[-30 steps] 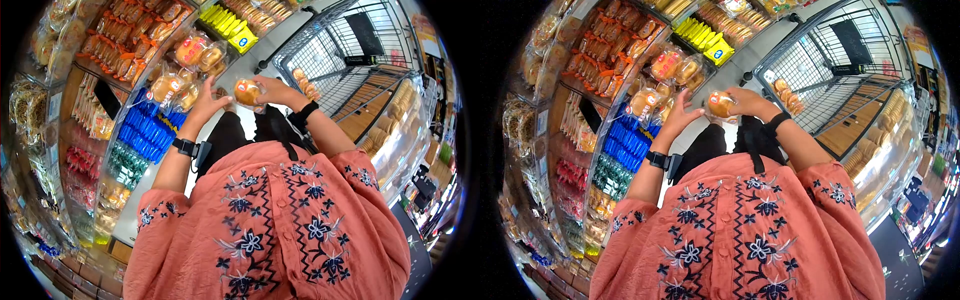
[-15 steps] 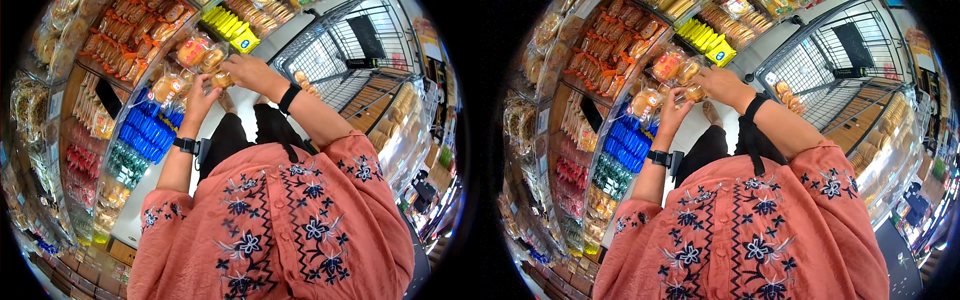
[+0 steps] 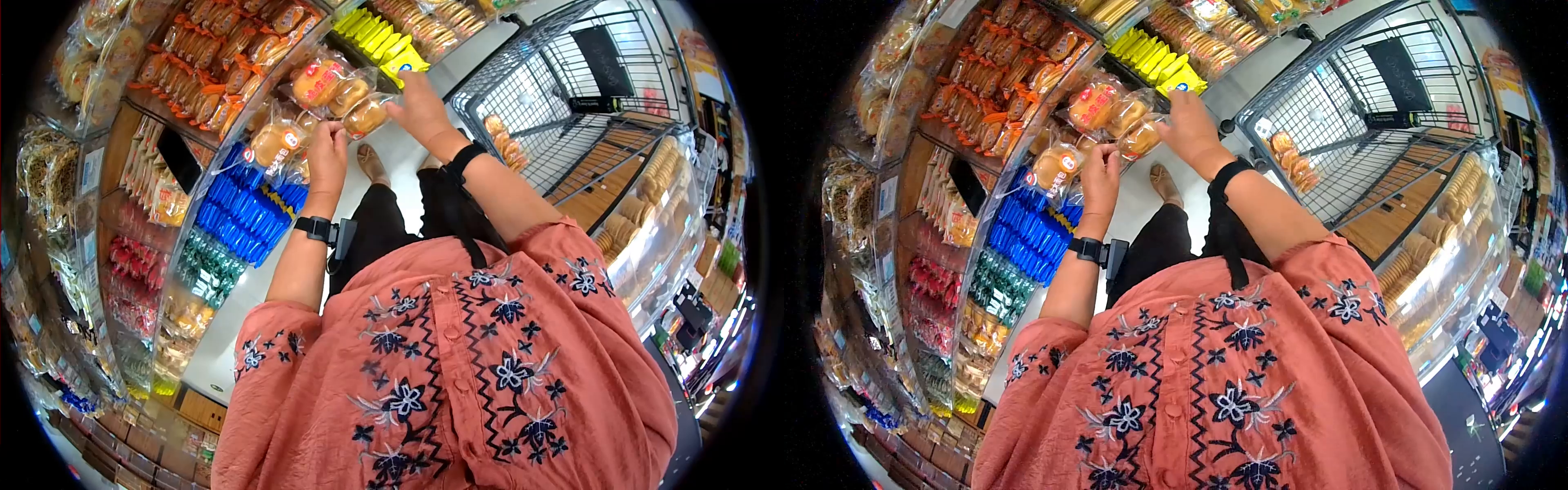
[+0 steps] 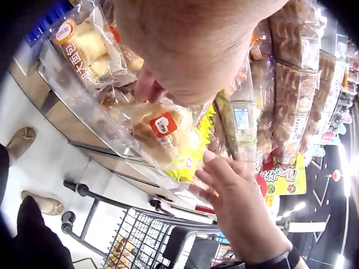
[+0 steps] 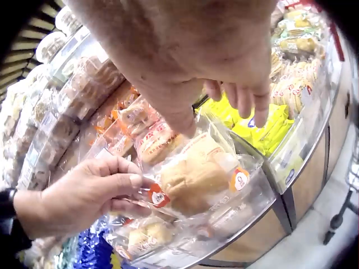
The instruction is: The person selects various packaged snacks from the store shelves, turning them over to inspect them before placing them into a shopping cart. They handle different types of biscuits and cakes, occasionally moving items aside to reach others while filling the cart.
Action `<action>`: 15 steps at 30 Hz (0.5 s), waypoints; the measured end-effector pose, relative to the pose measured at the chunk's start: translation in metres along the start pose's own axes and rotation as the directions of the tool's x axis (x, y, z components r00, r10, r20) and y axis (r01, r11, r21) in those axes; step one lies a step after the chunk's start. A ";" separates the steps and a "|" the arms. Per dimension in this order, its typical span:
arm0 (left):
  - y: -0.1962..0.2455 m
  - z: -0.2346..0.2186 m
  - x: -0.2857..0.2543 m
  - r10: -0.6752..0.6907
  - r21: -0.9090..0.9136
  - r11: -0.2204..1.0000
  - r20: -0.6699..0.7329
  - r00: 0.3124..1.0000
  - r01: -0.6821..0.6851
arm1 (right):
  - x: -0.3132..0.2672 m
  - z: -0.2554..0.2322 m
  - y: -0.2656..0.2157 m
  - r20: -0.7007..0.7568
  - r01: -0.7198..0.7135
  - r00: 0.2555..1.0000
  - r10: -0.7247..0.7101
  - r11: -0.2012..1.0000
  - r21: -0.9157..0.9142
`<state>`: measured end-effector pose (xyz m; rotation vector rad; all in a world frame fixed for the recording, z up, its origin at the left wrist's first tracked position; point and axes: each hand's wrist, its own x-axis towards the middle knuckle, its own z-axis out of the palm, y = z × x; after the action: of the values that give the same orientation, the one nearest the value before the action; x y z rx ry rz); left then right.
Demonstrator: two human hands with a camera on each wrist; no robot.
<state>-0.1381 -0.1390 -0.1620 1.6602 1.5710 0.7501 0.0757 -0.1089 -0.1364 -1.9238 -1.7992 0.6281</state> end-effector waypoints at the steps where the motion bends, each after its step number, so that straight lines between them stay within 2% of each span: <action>1: -0.002 0.000 0.000 -0.005 0.005 1.000 -0.007 1.000 0.005 | -0.001 0.001 0.002 0.111 -0.145 0.985 0.134 0.985 0.097; 3: -0.005 0.003 0.000 -0.004 0.028 1.000 -0.001 1.000 0.004 | -0.007 0.002 0.013 0.357 -0.446 0.865 0.352 0.866 0.227; 4: -0.008 0.005 0.000 0.002 0.046 0.999 0.012 1.000 -0.003 | -0.009 0.006 0.016 0.429 -0.561 0.806 0.409 0.758 0.333; 6: -0.010 0.007 0.001 0.025 0.053 0.998 0.027 0.999 -0.027 | -0.014 0.019 0.019 0.589 -0.744 0.667 0.457 0.461 0.484; 8: -0.010 0.010 0.001 0.061 0.035 0.997 0.039 0.997 -0.062 | -0.014 0.036 0.021 0.593 -0.737 0.675 0.440 0.432 0.519; 11: 0.008 0.004 -0.001 0.100 0.172 0.977 0.143 0.985 -0.124 | -0.007 0.044 0.025 0.662 -0.754 0.655 0.363 0.371 0.543; 14: 0.009 0.010 0.003 -0.011 0.191 0.981 0.142 0.990 -0.016 | 0.003 0.048 0.025 0.713 -0.774 0.630 0.308 0.332 0.540; 15: 0.006 0.012 0.005 -0.012 0.215 0.976 0.134 0.991 -0.017 | 0.006 0.050 0.024 0.724 -0.780 0.622 0.299 0.322 0.537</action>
<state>-0.1248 -0.1350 -0.1640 1.8279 1.5997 0.4701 0.0655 -0.1045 -0.1911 -1.6489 -0.5678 1.9985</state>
